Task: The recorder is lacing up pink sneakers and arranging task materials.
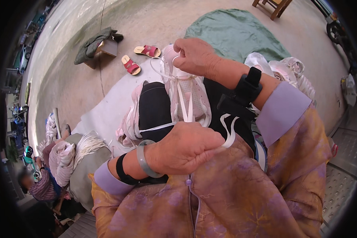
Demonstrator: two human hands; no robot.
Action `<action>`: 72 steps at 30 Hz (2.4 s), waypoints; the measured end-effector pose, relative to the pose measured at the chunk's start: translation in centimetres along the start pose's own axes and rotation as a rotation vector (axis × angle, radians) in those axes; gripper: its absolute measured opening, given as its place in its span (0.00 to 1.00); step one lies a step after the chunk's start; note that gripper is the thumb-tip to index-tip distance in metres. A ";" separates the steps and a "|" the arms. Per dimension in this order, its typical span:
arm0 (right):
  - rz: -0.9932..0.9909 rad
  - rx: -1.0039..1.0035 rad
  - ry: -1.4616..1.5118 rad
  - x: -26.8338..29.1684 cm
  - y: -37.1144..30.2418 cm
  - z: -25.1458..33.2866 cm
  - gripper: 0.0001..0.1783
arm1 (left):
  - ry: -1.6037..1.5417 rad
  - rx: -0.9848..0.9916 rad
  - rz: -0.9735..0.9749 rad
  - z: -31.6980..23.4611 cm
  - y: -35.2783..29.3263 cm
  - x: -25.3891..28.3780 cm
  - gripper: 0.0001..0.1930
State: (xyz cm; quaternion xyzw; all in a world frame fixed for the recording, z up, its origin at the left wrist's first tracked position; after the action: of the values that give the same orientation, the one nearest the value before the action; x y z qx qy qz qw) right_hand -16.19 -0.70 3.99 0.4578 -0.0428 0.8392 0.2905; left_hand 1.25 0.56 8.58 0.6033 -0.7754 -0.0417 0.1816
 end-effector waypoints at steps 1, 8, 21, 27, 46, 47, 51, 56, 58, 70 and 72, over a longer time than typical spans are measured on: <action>0.147 -0.038 0.001 0.0 -0.5 -1.1 0.07 | 0.015 -0.038 0.006 -0.1 -0.1 -0.1 0.04; 0.227 0.113 0.016 -0.8 -3.8 -2.8 0.08 | 0.053 -0.080 0.104 0.5 0.2 -1.1 0.05; 0.403 -0.132 0.577 -1.1 -4.4 -5.5 0.10 | -0.099 0.117 0.094 0.4 1.0 -0.7 0.07; 0.344 -0.147 0.526 -0.9 -5.1 -6.8 0.09 | -0.042 0.103 0.098 0.0 1.6 -1.1 0.07; 0.488 -0.191 0.080 -1.4 0.3 -4.9 0.27 | -0.159 0.297 0.057 -1.0 1.5 -0.5 0.07; 0.447 -0.159 -0.026 -1.4 0.4 -4.7 0.27 | -0.158 0.295 0.054 -1.7 1.6 -0.4 0.07; 0.467 -0.174 0.079 -2.2 0.2 -5.1 0.27 | -0.425 0.081 0.099 -7.1 1.9 -1.8 0.06; 0.465 -0.120 0.083 -3.2 0.1 -5.5 0.27 | -0.681 -0.206 0.090 -11.4 1.6 -6.5 0.09; 0.423 -0.112 0.082 -3.2 0.0 -5.3 0.27 | -0.578 -0.137 0.370 -11.3 1.7 -6.1 0.09; 0.140 0.087 0.398 1.5 -7.8 -4.7 0.10 | -0.256 -0.127 0.116 -10.4 3.1 -4.3 0.12; 0.093 0.257 0.276 1.9 -9.3 -3.9 0.04 | -0.241 -0.250 0.012 -9.9 2.9 -5.0 0.11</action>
State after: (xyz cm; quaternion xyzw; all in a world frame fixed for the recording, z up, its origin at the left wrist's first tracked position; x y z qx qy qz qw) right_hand -14.95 9.11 1.42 0.3694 0.0839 0.9050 0.1936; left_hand 2.86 7.60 17.48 0.5620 -0.7840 -0.2088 0.1612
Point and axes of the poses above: each hand's wrist, its own y-axis towards the middle knuckle, its own x-axis out of the back of the hand, z = x × y, the point moved 3 cm from there along y, towards the middle knuckle, and after that the axes turned 8 degrees about -y, right-handed, at the moved point
